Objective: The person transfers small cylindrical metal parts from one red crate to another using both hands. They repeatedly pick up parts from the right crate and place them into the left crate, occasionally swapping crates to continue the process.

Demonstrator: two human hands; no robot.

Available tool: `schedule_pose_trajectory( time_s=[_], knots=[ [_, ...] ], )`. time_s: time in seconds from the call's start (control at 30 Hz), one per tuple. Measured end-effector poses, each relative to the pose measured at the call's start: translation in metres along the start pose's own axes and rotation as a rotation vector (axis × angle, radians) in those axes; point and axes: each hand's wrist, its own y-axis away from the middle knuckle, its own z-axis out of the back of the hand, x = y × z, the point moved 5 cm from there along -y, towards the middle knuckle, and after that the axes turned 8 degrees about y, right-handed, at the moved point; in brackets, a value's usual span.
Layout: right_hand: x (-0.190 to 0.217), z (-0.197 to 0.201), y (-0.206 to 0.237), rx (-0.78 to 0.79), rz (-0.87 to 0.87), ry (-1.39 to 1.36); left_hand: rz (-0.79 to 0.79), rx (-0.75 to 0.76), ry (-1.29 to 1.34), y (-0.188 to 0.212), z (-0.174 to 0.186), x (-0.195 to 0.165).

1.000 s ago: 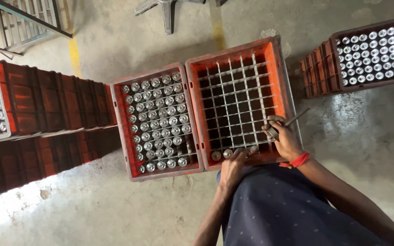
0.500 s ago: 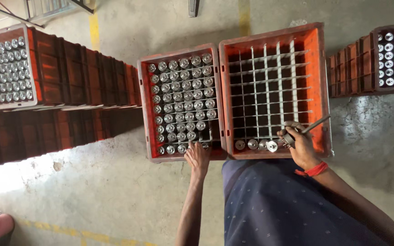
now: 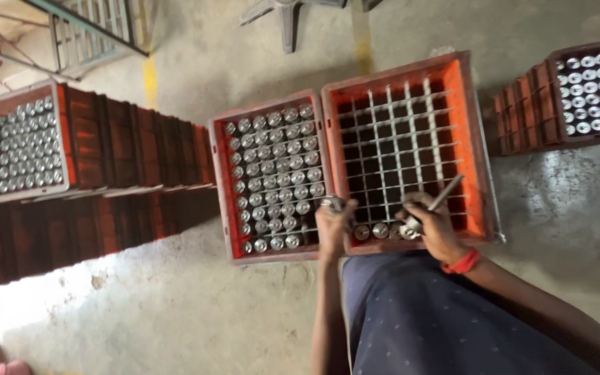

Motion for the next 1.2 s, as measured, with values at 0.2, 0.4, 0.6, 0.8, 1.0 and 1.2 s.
schedule_pose_trajectory(
  time_s=[0.2, 0.4, 0.6, 0.8, 1.0, 1.2],
  knots=[
    [0.029, -0.009, -0.008, -0.114, 0.100, -0.052, -0.425, 0.043, -0.563, 0.063, -0.092, 0.005],
    [0.037, 0.005, 0.000, 0.022, 0.212, -0.015, -0.290, 0.157, -0.674, 0.070, -0.130, 0.006],
    [0.017, 0.051, -0.010, 0.046, -0.012, -0.048, -0.147, 0.334, -0.751, 0.077, -0.151, 0.025],
    [-0.002, 0.117, -0.029, -0.214, -0.048, -0.237, -0.525, 0.531, -0.889, 0.084, -0.147, 0.028],
    [-0.014, 0.133, -0.028, -0.237, -0.013, -0.278, -0.646, 0.543, -0.899, 0.089, -0.132, 0.028],
    [-0.031, 0.126, -0.007, -0.230, -0.034, -0.243, -0.574, 0.038, -0.861, 0.052, -0.033, 0.001]
  ],
)
